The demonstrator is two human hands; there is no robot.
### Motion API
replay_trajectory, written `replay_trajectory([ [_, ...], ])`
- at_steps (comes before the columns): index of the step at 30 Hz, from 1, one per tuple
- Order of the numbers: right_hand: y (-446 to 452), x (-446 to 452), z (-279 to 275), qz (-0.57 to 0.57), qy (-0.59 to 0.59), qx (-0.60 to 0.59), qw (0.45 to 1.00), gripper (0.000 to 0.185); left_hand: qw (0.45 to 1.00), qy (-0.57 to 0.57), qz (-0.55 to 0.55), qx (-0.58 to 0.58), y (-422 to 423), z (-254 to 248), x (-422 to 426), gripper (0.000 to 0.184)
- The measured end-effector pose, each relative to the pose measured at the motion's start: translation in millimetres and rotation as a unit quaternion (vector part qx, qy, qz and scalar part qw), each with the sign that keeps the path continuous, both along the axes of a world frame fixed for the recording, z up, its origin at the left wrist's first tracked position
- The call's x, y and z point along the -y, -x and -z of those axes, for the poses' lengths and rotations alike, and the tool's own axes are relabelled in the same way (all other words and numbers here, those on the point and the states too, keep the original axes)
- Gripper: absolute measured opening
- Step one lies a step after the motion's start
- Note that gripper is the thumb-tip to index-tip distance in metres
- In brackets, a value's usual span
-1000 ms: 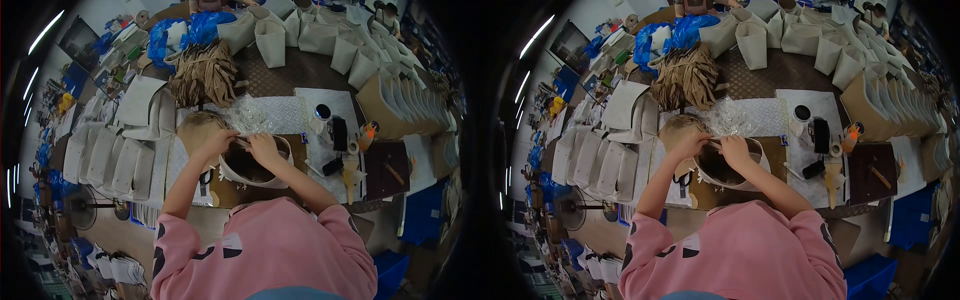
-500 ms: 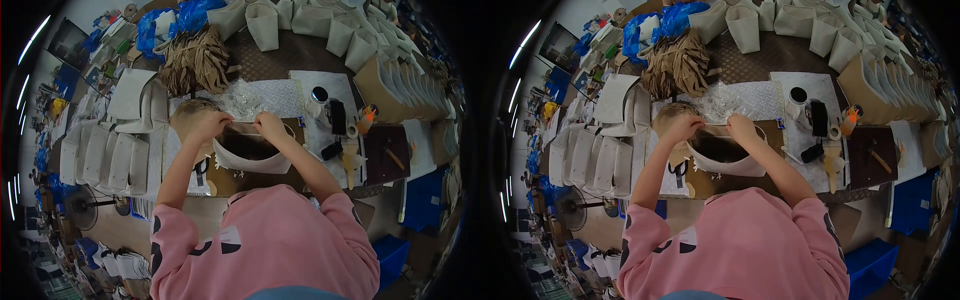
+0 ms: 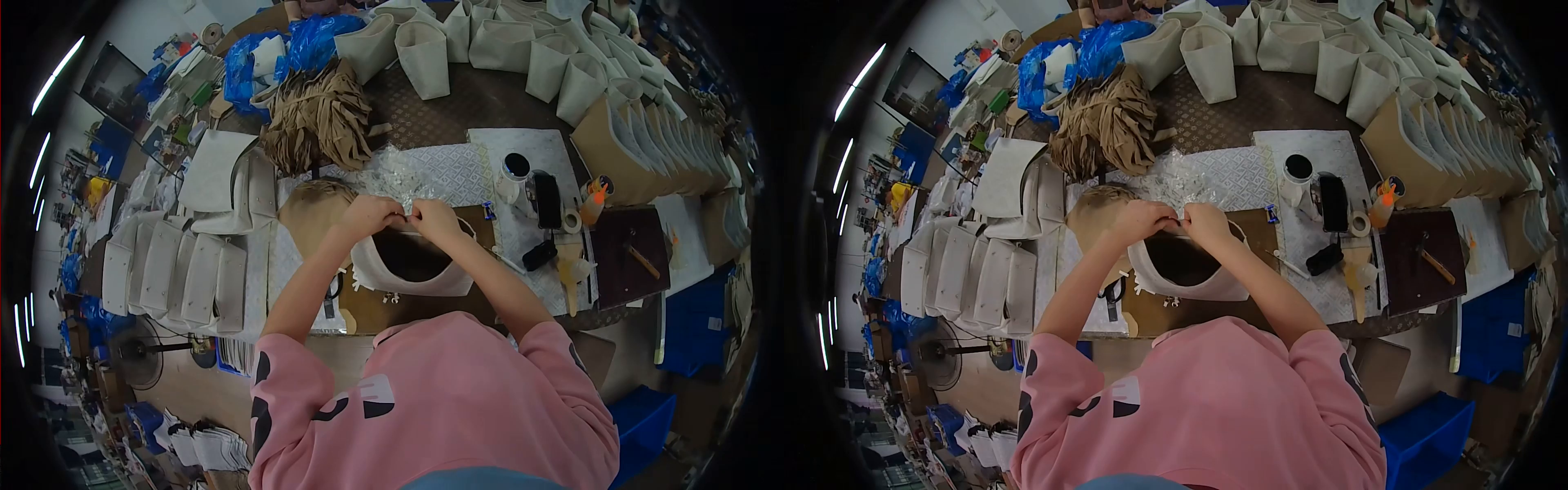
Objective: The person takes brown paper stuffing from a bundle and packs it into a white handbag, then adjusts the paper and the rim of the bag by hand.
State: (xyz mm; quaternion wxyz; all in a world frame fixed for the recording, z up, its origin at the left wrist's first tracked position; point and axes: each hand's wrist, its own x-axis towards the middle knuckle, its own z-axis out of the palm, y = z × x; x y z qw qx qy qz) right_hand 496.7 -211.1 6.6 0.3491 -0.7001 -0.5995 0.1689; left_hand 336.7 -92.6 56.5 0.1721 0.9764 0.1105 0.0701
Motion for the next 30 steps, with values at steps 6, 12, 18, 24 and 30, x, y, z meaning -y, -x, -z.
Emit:
replay_trajectory([
  [6,-39.5,44.7,-33.7,0.03,0.042,-0.012,0.999,0.024,0.994,-0.011,-0.07,-0.081,-11.6,7.9,-1.0,0.024],
  [12,-55.0,60.5,0.1,-0.004,0.084,-0.084,0.993,0.033,0.998,0.053,-0.031,0.029,-25.6,22.0,2.1,0.021],
  [18,-57.4,54.1,-18.1,0.001,0.137,-0.089,0.987,0.024,0.988,0.071,-0.081,-0.108,-33.8,3.2,12.0,0.019],
  [24,-54.2,47.1,-21.2,-0.016,0.134,-0.058,0.989,0.022,0.989,0.13,-0.066,0.004,-39.4,25.4,9.1,0.021],
  [30,-55.9,37.7,-14.8,-0.068,0.126,-0.014,0.99,0.02,0.983,0.174,-0.062,-0.003,-35.9,21.7,10.0,0.018],
])
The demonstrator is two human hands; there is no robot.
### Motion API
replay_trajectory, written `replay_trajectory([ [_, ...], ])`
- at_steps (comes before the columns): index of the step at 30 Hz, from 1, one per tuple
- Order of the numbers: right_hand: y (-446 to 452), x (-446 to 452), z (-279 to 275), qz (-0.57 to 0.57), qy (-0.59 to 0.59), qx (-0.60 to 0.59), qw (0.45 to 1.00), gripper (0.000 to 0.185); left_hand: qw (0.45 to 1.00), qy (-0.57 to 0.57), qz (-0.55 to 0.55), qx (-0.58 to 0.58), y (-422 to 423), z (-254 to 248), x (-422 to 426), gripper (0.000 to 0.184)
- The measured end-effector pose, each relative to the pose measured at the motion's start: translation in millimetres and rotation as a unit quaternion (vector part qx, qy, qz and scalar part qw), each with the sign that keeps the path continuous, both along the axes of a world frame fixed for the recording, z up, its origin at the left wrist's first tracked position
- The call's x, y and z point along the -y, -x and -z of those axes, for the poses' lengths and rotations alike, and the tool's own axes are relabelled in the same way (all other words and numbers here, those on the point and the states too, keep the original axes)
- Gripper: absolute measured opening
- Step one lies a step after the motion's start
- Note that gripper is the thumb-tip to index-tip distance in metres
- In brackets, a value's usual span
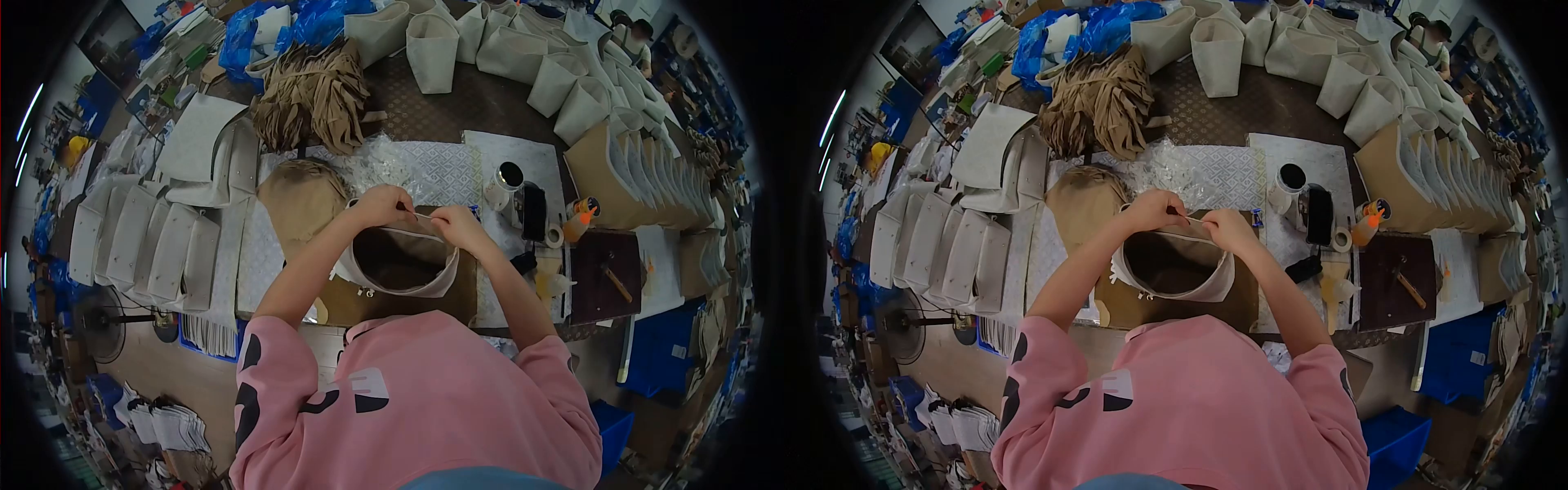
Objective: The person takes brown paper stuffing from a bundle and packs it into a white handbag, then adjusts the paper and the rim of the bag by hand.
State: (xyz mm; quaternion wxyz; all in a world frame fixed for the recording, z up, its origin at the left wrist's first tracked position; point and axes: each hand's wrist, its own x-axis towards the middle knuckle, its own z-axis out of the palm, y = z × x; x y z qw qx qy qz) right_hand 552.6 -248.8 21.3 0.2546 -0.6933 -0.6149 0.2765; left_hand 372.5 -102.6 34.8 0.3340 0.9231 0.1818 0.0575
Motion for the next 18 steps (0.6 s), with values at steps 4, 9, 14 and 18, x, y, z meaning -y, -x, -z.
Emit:
replay_trajectory([
  [4,5.4,-10.7,1.1,-0.036,-0.04,-0.02,0.998,0.018,0.998,-0.041,0.017,0.039,-0.1,10.7,-0.4,0.018],
  [9,22.1,-25.6,9.7,-0.088,-0.028,0.086,0.992,0.02,0.994,-0.09,0.055,0.01,10.9,6.1,4.0,0.015],
  [14,27.5,-6.5,-3.6,-0.116,-0.045,0.148,0.981,0.021,0.993,-0.095,0.059,-0.033,27.7,-16.0,7.9,0.015],
  [18,16.1,36.6,-30.9,-0.079,0.013,0.13,0.988,0.02,0.997,-0.055,0.004,-0.061,70.1,-17.5,-11.1,0.018],
])
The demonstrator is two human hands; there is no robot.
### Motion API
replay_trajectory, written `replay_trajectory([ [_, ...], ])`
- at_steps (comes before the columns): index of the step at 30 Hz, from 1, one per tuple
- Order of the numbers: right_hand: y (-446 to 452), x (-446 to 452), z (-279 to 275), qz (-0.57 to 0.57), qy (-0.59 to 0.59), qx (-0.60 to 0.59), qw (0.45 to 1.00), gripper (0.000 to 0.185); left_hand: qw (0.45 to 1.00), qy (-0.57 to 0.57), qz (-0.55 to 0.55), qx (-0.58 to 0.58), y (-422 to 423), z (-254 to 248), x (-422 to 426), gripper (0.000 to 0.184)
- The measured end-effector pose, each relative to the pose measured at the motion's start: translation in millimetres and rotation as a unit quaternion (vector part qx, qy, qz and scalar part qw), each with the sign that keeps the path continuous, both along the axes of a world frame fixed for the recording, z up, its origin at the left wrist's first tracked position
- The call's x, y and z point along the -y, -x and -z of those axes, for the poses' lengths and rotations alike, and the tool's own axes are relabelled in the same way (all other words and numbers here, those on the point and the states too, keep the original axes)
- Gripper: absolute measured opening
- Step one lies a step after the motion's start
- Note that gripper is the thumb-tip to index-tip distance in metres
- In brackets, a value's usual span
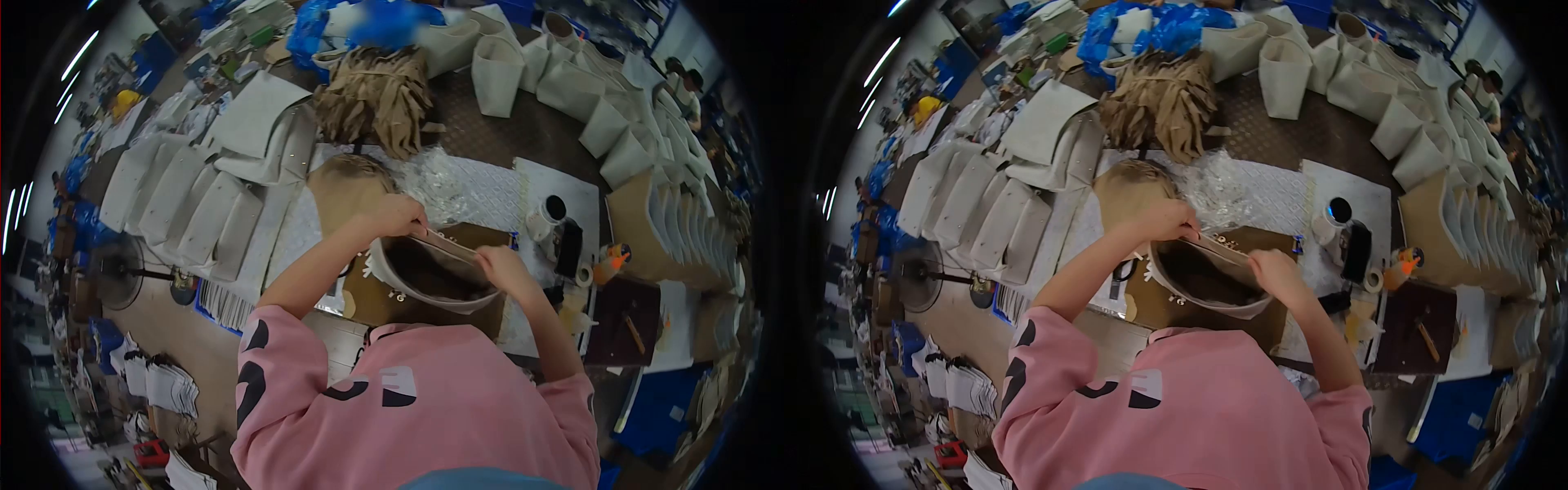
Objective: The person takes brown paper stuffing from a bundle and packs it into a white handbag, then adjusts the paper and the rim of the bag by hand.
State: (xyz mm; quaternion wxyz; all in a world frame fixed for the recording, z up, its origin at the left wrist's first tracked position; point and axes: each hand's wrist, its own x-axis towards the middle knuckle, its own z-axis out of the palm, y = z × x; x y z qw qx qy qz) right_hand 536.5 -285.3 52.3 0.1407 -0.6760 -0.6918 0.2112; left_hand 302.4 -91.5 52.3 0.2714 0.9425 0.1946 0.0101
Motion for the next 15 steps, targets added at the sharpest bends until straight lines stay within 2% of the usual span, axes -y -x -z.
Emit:
replay_trajectory([
  [3,-7.0,36.1,-16.2,0.038,0.02,-0.039,0.998,0.02,0.998,0.001,-0.047,-0.049,39.8,3.2,-14.2,0.023],
  [4,-10.4,45.3,-15.4,0.046,0.035,-0.054,0.997,0.02,0.993,-0.035,-0.041,-0.103,48.6,-24.6,-8.2,0.022],
  [7,-4.9,54.3,-18.9,0.071,0.026,-0.051,0.996,0.02,0.972,0.159,-0.086,-0.15,64.8,-37.4,-6.0,0.02],
  [10,-18.0,40.3,-30.4,0.088,0.0,-0.078,0.993,0.023,0.97,0.206,-0.088,-0.094,65.6,-64.6,2.0,0.025],
  [12,-28.0,25.6,-43.4,0.184,-0.043,-0.282,0.941,0.028,0.955,0.267,-0.119,-0.043,71.4,-89.8,-6.6,0.026],
  [14,-33.3,14.7,-71.7,0.257,-0.121,-0.469,0.836,0.033,0.94,0.301,-0.16,0.009,87.7,-123.1,-17.4,0.025],
  [15,-33.6,11.4,-89.9,0.278,-0.177,-0.551,0.767,0.035,0.934,0.302,-0.188,0.037,104.5,-144.9,-23.5,0.024],
])
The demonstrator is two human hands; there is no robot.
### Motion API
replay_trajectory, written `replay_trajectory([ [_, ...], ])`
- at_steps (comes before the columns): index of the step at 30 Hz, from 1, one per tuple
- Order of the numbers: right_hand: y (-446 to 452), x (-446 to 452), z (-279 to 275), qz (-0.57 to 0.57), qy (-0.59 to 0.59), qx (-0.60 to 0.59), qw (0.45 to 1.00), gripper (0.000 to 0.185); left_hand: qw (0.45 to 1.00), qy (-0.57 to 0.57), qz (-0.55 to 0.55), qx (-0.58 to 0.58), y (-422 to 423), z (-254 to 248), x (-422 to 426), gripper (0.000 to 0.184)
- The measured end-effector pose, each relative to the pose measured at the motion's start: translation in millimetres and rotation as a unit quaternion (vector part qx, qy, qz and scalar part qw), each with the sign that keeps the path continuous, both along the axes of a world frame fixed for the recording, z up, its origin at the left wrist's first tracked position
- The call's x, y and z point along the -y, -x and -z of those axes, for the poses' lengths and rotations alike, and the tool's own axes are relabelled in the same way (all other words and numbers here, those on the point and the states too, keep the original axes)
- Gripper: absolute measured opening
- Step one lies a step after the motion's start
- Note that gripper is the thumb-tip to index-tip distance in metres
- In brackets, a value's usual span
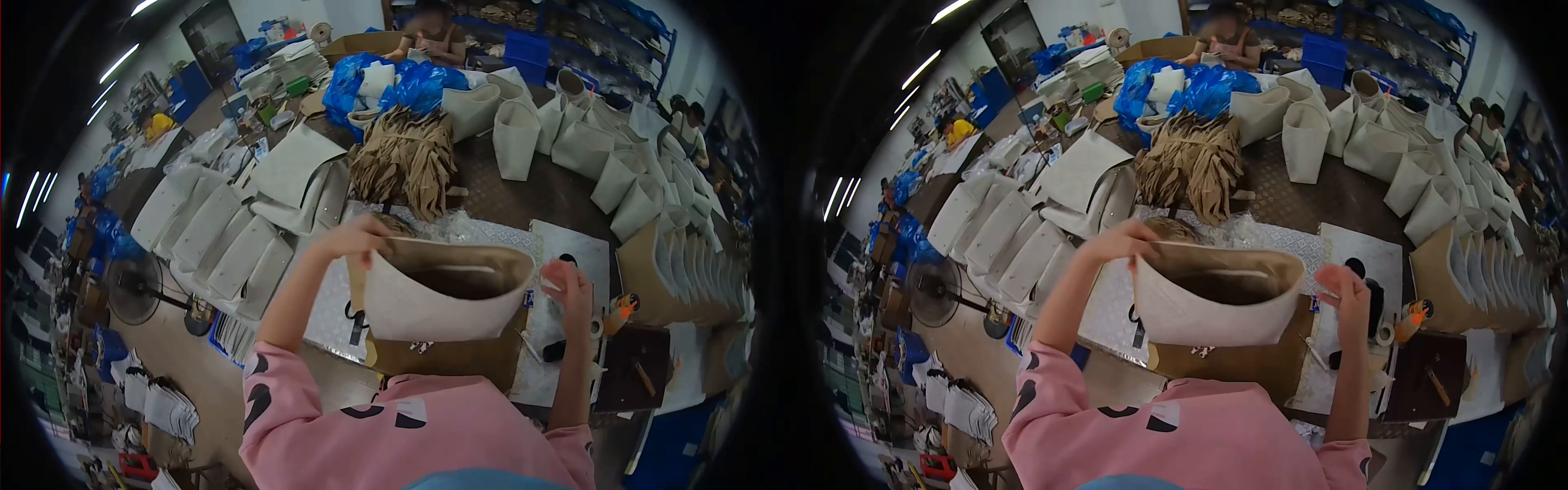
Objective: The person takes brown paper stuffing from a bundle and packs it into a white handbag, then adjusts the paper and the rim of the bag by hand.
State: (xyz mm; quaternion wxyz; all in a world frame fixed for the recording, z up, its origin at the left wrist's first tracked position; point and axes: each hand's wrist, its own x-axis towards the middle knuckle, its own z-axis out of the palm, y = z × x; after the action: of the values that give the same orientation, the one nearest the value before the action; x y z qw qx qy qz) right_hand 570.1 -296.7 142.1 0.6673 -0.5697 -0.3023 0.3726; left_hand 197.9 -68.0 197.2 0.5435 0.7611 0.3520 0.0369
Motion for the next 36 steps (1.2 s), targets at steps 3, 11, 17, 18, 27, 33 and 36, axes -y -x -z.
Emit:
replay_trajectory([
  [3,-15.4,-3.0,10.5,0.071,-0.058,-0.042,0.995,0.036,0.971,-0.053,-0.22,0.08,78.6,-30.2,-35.4,0.02],
  [11,-2.7,-32.8,81.0,0.023,0.055,-0.081,0.995,0.036,0.703,-0.094,-0.594,0.38,327.0,0.1,-190.6,0.033],
  [17,-13.7,-116.9,80.8,0.004,0.14,0.026,0.99,0.039,0.791,-0.092,-0.57,0.204,191.3,124.1,-133.0,0.031],
  [18,-17.7,-140.0,77.9,-0.008,0.15,0.103,0.983,0.036,0.833,-0.063,-0.53,0.146,166.1,164.1,-118.3,0.034],
  [27,-142.9,-411.3,111.3,0.039,0.132,0.652,0.746,0.05,0.894,-0.106,-0.421,-0.111,98.5,342.0,-66.7,0.048],
  [33,-187.2,-530.3,110.8,0.123,0.275,0.774,0.558,0.062,0.866,-0.034,-0.494,0.075,108.7,389.2,-73.3,0.027],
  [36,-196.8,-541.2,123.0,0.063,0.348,0.755,0.552,0.052,0.83,0.079,-0.529,0.157,99.0,368.8,-74.1,0.017],
])
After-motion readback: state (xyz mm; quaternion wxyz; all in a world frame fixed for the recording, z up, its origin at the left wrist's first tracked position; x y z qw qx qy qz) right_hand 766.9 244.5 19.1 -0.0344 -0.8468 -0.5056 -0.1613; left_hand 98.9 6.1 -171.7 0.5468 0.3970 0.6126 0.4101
